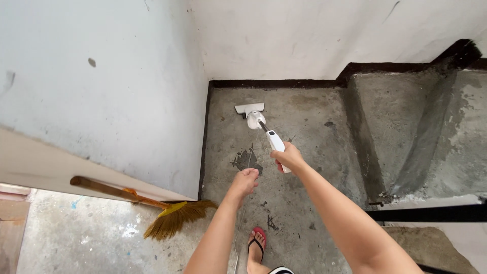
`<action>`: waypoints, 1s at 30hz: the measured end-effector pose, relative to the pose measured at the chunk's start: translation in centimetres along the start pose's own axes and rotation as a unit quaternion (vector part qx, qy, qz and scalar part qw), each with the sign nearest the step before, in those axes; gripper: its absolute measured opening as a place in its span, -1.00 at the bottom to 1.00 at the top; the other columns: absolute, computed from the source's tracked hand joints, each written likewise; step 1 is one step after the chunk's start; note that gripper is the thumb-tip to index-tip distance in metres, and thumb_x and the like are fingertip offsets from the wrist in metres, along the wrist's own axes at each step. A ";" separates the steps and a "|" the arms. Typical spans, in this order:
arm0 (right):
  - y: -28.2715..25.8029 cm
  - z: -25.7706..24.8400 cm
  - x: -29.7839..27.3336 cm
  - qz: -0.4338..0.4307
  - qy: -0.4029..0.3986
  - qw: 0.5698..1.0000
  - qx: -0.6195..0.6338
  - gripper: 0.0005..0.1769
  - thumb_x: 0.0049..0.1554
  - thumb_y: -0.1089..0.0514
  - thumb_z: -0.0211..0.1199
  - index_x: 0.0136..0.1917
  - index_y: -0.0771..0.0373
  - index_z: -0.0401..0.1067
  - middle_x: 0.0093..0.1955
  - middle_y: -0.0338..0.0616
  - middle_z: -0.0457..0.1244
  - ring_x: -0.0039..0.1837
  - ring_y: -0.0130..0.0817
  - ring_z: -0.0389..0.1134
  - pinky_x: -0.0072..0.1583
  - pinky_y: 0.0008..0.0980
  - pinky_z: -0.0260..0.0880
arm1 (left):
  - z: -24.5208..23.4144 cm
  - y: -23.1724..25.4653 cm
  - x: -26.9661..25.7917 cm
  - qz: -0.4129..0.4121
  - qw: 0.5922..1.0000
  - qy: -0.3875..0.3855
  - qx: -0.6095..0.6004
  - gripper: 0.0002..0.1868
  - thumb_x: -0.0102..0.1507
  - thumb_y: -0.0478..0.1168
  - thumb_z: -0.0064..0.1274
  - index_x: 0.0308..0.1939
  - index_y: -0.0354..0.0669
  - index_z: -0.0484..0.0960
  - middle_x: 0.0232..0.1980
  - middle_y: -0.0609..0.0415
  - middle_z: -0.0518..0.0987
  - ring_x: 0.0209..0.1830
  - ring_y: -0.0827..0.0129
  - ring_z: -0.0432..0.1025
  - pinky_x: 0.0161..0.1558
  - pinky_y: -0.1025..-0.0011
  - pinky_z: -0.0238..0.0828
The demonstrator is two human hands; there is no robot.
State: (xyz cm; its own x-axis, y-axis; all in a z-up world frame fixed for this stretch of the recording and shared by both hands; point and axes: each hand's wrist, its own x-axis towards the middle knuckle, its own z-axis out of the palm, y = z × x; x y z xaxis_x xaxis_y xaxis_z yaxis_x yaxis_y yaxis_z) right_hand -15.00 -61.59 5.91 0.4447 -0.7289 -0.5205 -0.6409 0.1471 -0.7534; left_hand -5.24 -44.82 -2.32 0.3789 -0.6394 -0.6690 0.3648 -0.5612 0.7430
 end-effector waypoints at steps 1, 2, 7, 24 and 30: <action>0.3 -0.4 -1.2 -0.003 0.002 1.000 0.000 -0.44 -0.05 0.18 0.32 0.24 0.29 0.36 -0.33 -0.10 0.32 -0.44 -0.37 0.33 -0.39 -0.30 0.35 | 0.8 -0.3 -0.4 0.003 1.000 0.000 0.000 -0.45 0.33 0.10 -0.05 0.34 -0.01 0.49 0.25 0.15 0.59 0.10 0.32 0.52 0.04 0.27 0.44; 0.7 -0.8 -2.6 0.006 -0.025 1.000 0.015 -0.52 -0.05 0.18 0.33 0.15 0.34 0.40 -0.34 -0.10 0.31 -0.44 -0.36 0.32 -0.40 -0.29 0.36 | 1.6 -0.8 -1.1 0.009 1.000 -0.008 -0.007 -0.44 0.34 0.13 -0.07 0.33 -0.03 0.50 0.23 0.14 0.58 0.10 0.30 0.52 0.05 0.24 0.42; 4.0 -2.7 -11.8 0.046 -0.081 0.995 0.045 -0.70 -0.02 0.22 0.34 -0.02 0.37 0.43 -0.36 -0.08 0.27 -0.46 -0.31 0.30 -0.41 -0.26 0.33 | 6.3 -3.8 -6.2 0.013 0.999 -0.028 -0.044 -0.35 0.37 0.26 -0.18 0.39 -0.03 0.42 0.20 0.14 0.53 0.14 0.25 0.49 0.10 0.19 0.40; 15.3 -5.9 -36.1 -0.019 0.043 0.998 0.037 -0.52 0.07 0.22 0.15 0.28 0.17 0.47 -0.35 -0.09 0.33 -0.52 -0.44 0.22 -0.45 -0.33 0.23 | 21.1 -11.6 -24.3 0.048 0.936 -0.146 -0.318 -0.71 0.29 -0.07 0.13 -0.16 -0.27 0.61 -0.41 -0.04 0.59 -0.67 0.23 0.44 -0.75 0.25 0.26; 16.1 -8.0 -36.6 -0.005 0.097 0.995 0.017 -0.54 0.04 0.24 0.14 0.22 0.20 0.50 -0.38 -0.05 0.33 -0.52 -0.38 0.25 -0.44 -0.30 0.27 | 23.7 -11.4 -24.0 0.041 0.939 -0.191 -0.283 -0.69 0.30 -0.05 0.10 -0.14 -0.27 0.57 -0.42 -0.06 0.56 -0.70 0.19 0.42 -0.74 0.21 0.29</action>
State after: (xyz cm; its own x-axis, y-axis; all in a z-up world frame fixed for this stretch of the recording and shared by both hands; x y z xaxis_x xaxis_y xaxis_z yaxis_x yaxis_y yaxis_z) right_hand -46.58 -37.94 16.08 0.3196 -0.8451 -0.4285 -0.6147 0.1592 -0.7725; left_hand -38.65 -35.47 5.76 0.1315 -0.8713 -0.4728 0.7823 -0.2017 0.5893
